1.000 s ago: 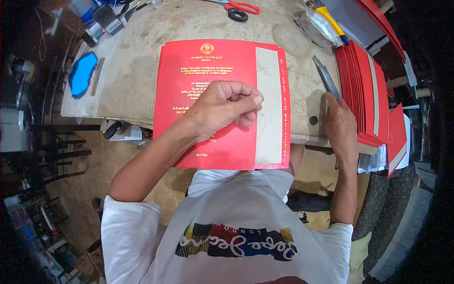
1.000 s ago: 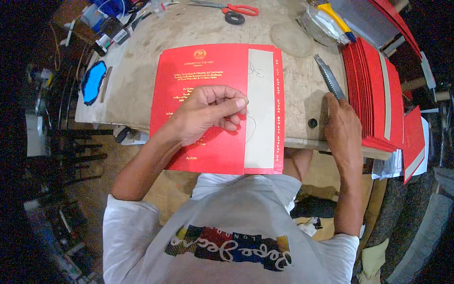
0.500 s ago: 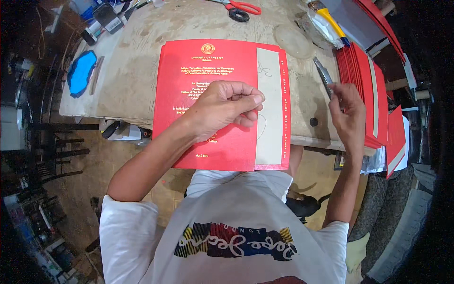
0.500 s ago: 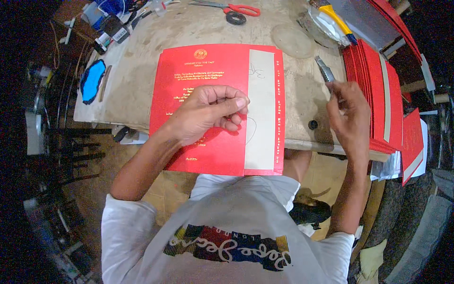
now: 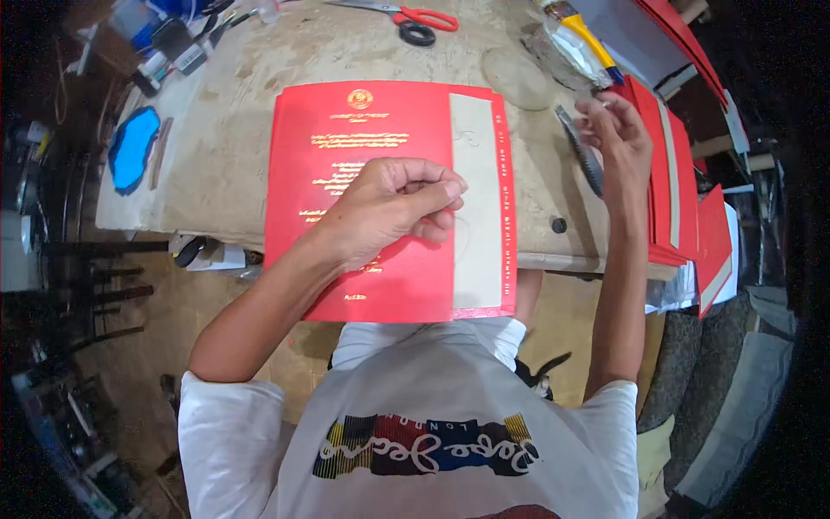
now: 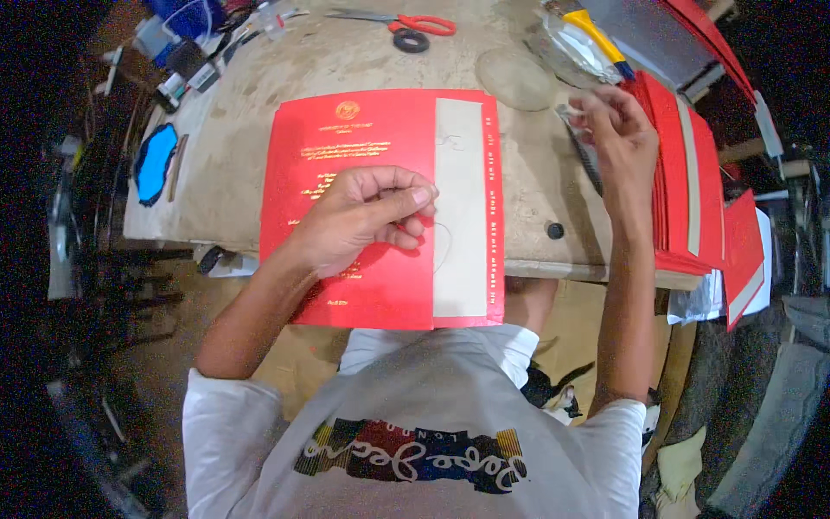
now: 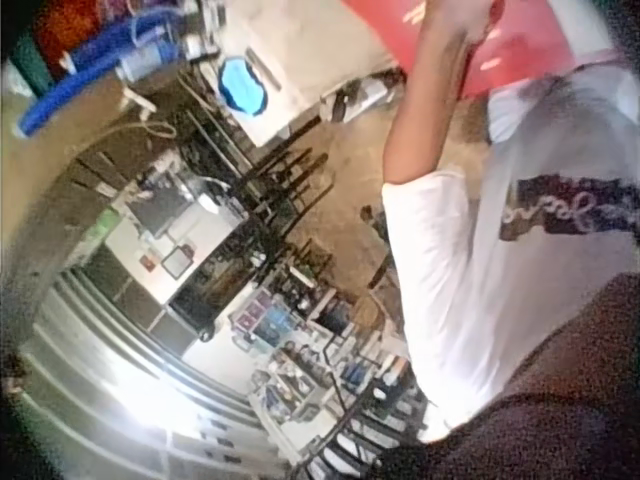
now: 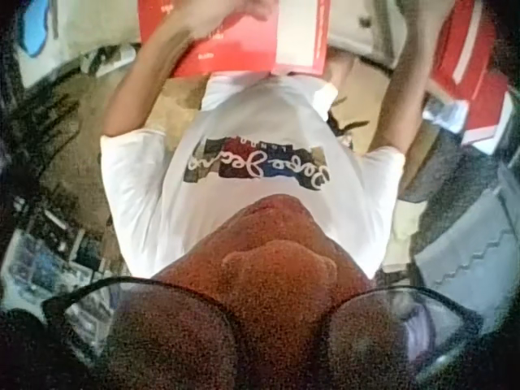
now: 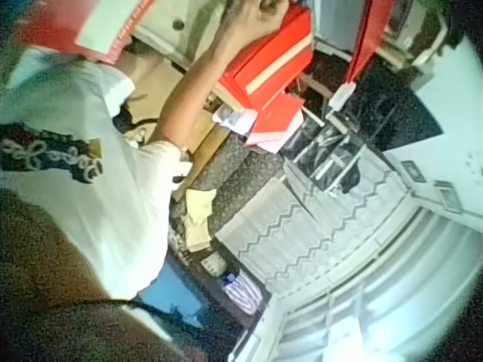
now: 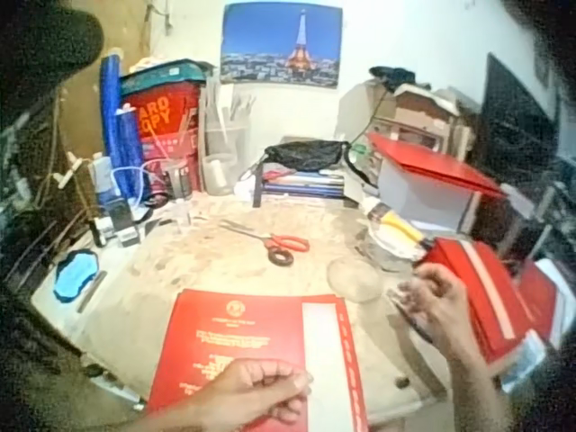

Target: The person is assembling red diploma or certificate covers by folding them and attaching elastic cords/strings.

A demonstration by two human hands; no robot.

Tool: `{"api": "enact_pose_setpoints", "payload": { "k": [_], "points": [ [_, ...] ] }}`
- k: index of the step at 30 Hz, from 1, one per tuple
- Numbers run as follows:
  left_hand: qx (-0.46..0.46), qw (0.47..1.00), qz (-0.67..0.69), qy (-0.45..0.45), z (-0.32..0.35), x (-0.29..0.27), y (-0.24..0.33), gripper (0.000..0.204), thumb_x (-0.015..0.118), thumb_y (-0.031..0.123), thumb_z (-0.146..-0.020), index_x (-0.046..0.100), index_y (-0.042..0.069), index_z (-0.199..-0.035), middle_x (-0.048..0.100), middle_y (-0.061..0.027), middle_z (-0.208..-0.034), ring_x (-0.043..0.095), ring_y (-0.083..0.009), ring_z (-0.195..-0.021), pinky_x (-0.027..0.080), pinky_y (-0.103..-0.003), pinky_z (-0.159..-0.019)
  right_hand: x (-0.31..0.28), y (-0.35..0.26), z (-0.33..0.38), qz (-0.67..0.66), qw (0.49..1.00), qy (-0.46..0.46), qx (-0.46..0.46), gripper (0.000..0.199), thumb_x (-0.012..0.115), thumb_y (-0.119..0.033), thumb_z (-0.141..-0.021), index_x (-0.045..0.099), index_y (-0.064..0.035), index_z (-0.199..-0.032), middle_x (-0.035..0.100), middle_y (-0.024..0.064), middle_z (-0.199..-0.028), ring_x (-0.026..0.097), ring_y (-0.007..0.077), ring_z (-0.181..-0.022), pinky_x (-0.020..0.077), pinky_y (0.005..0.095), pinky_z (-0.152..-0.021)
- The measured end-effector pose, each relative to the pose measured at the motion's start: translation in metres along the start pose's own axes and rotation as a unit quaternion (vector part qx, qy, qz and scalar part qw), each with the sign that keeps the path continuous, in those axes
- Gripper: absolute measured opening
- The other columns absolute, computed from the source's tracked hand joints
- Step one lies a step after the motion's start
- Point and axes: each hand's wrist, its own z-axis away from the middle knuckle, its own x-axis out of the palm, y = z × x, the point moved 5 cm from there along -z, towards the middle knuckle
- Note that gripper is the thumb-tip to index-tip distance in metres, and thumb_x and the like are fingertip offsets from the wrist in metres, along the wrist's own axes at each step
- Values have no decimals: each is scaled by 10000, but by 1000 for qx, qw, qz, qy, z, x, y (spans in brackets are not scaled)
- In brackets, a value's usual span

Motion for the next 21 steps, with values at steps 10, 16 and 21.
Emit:
{"api": "enact_pose_setpoints", "payload": {
  "k": [10, 16, 21],
  "points": [
    [-28, 1000, -4, -6, -2, 11, 1, 240, 719, 144, -1005, 716, -57, -1137, 706, -119, -948, 666, -136, -750, 606, -259, -686, -35, 24, -84, 137, 975, 138, -109, 307, 639, -235, -1009, 753, 10, -1154, 786, 117, -991, 696, 201, -806, 538, 329, -712],
    [-26, 1000, -8, -5, -2, 13, 0, 232, 711, 128, -1007, 714, -61, -1143, 708, -121, -958, 678, -148, -762, 613, -265, -683, -33, 39, -104, 312, 939, 130, -67, 335, 632, -262, -981, 765, -30, -1182, 784, 148, -978, 698, 283, -793, 550, 387, -736],
    [-30, 999, -25, 8, -2, 13, 2, 223, 708, 118, -1007, 716, -58, -1144, 710, -125, -965, 687, -156, -771, 619, -271, -685, -31, 43, -111, 363, 920, 125, -73, 333, 631, -281, -971, 777, -53, -1166, 775, 176, -978, 697, 325, -792, 555, 407, -742]
  ]
}}
